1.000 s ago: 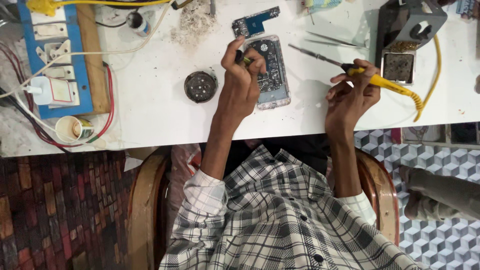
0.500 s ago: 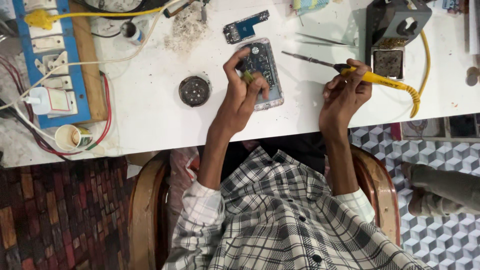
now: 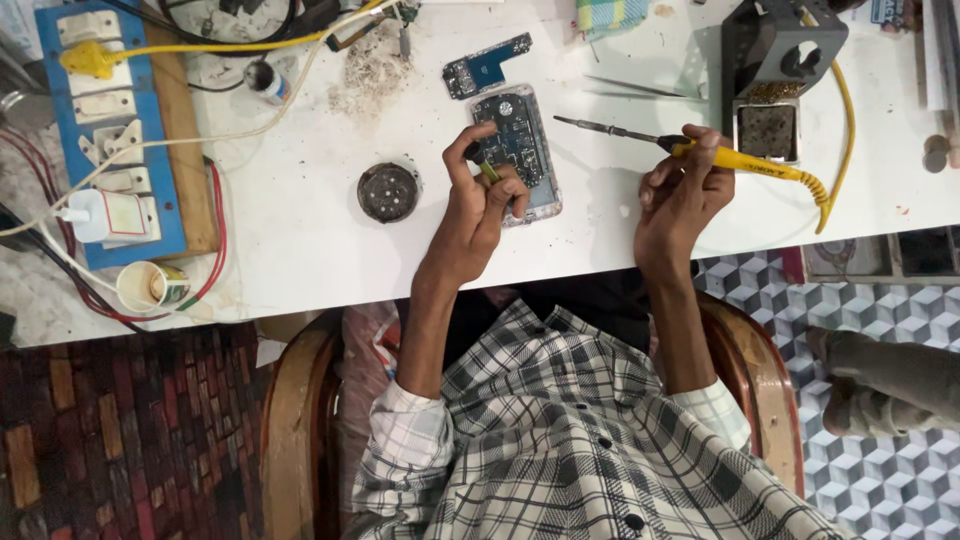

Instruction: The person uses a soldering iron and solder wire to reflow or attach components on a small circuit board. They repeatedly apply heat and solder to multiple points on the board while holding it steady with the other hand.

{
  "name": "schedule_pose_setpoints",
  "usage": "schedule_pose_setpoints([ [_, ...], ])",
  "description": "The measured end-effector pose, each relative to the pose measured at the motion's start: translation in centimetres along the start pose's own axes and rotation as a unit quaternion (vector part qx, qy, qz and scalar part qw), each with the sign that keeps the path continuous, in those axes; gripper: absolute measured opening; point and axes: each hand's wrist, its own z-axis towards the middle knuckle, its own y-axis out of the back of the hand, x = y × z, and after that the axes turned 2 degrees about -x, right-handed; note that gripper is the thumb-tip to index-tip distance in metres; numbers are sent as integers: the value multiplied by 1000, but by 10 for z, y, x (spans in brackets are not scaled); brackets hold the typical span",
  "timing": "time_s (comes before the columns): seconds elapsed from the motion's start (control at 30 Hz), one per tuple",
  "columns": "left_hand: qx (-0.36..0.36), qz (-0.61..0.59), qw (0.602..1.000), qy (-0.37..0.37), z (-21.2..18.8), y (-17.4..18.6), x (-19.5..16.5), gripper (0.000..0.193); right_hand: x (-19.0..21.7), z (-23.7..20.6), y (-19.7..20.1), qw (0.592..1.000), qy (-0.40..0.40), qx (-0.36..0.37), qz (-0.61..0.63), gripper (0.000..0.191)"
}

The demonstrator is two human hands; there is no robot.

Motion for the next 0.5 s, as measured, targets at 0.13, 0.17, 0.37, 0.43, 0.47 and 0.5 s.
schedule_pose_setpoints([
  [0.13,-24,22,999,-25,-1,-1,-1,49,1,-2,1,1000,4,8,-17,41],
  [0.17,-27,16,999,-24,0,0,-1,50,0,-2,1,1000,6,14,-1,41],
  [0.37,-62,8,997,-49,5,2,-10,53,-4,-1,6,999,11,20,27,40],
  [0.43,-88,58,992,-63,8,3,-14,51,-5,-1,7,999,16,11,33,39],
  [0.47,-99,65,991,-64,11,4,-16,51,-6,-1,7,999,12,13,36,39],
  [0.5,-110,72,989,-65,14,6,-18,52,-6,-1,7,999,9,15,39,39],
])
